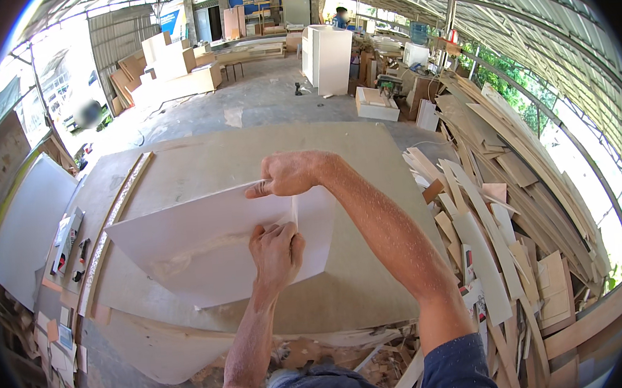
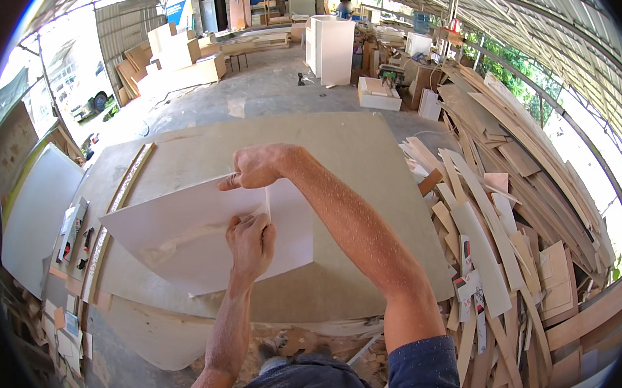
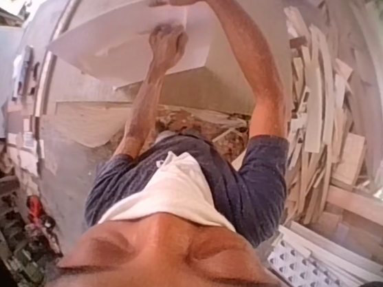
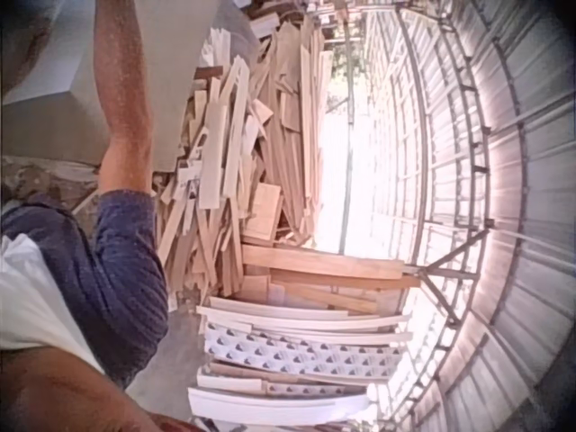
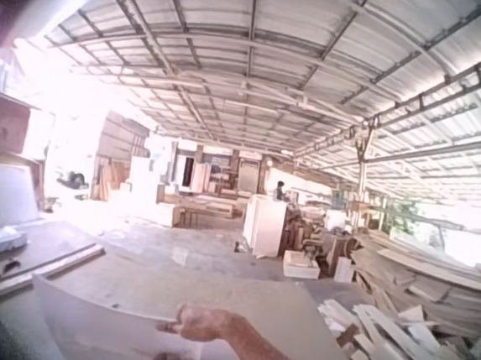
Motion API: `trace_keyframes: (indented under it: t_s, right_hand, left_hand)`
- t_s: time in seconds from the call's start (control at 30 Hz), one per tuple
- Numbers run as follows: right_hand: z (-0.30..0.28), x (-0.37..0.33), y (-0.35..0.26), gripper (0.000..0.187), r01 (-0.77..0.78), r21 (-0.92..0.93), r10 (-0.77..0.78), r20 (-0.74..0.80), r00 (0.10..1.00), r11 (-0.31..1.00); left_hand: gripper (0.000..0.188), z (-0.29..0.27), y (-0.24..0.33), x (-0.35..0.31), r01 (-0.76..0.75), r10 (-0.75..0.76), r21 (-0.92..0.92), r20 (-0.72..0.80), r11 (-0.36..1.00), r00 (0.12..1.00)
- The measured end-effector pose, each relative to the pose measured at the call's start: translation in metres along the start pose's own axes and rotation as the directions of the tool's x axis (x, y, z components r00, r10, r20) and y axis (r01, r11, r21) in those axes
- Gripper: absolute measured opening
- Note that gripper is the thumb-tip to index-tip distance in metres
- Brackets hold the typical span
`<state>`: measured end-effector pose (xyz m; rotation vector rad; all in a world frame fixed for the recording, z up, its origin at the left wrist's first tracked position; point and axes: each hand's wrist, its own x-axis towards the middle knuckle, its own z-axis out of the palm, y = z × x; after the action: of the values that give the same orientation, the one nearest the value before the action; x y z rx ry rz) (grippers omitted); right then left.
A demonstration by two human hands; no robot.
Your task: The person measures a white board with a tape measure and then peels a protective plastic film from its surface. The person works in a workshop environment, handling the board and the film by hand.
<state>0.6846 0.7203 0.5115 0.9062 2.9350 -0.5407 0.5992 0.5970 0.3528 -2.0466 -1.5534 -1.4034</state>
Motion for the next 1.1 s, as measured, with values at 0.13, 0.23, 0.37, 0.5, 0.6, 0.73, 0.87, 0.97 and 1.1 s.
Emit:
trace_keyframes:
  t_s: [0.13,0.23,0.37,0.5,0.6,0.73,0.87,0.97,1.1]
  right_hand:
    - [0.004,0.003,0.003,0.078,0.006,0.002,-0.006,-0.032,0.999,1.000]
    - [0.007,0.014,0.012,0.079,0.011,0.027,-0.009,-0.072,0.997,1.000]
    - [0.005,0.027,0.023,0.080,0.061,0.054,-0.056,-0.081,0.995,0.997]
    - [-0.012,0.021,0.006,0.081,-0.056,-0.007,0.057,0.074,0.996,0.998]
    - [-0.009,0.031,0.012,0.081,-0.077,0.004,0.076,0.110,0.991,0.997]
    - [-0.005,0.031,0.017,0.079,-0.058,0.003,0.058,0.049,0.997,0.998]
    - [-0.008,0.028,0.019,0.078,-0.055,0.014,0.054,0.067,0.996,0.998]
    - [-0.009,0.029,0.016,0.078,-0.056,0.018,0.054,0.070,0.996,0.998]
    - [-0.006,0.037,0.017,0.079,-0.079,0.060,0.074,0.076,0.994,0.995]
  left_hand:
    - [0.026,-0.001,-0.001,0.005,0.025,-0.026,0.025,0.018,0.999,1.000]
    - [0.033,0.003,0.011,0.014,0.002,0.028,0.183,-0.162,0.983,0.986]
    - [0.030,0.022,0.016,0.033,0.008,0.099,0.192,-0.543,0.981,0.834]
    - [0.034,0.068,0.004,0.034,0.064,-0.119,-0.110,-0.609,0.992,0.785]
    - [0.042,0.077,0.004,0.036,0.162,-0.198,-0.115,-0.610,0.980,0.767]
    - [0.050,0.071,0.019,0.042,0.229,-0.404,-0.360,-0.549,0.904,0.732]
    - [0.043,0.076,0.025,0.045,0.264,-0.375,-0.271,-0.567,0.926,0.733]
    - [0.030,0.082,0.020,0.054,0.318,-0.239,0.024,-0.605,0.948,0.760]
    - [0.017,0.081,0.016,0.061,0.339,-0.245,0.061,-0.571,0.939,0.784]
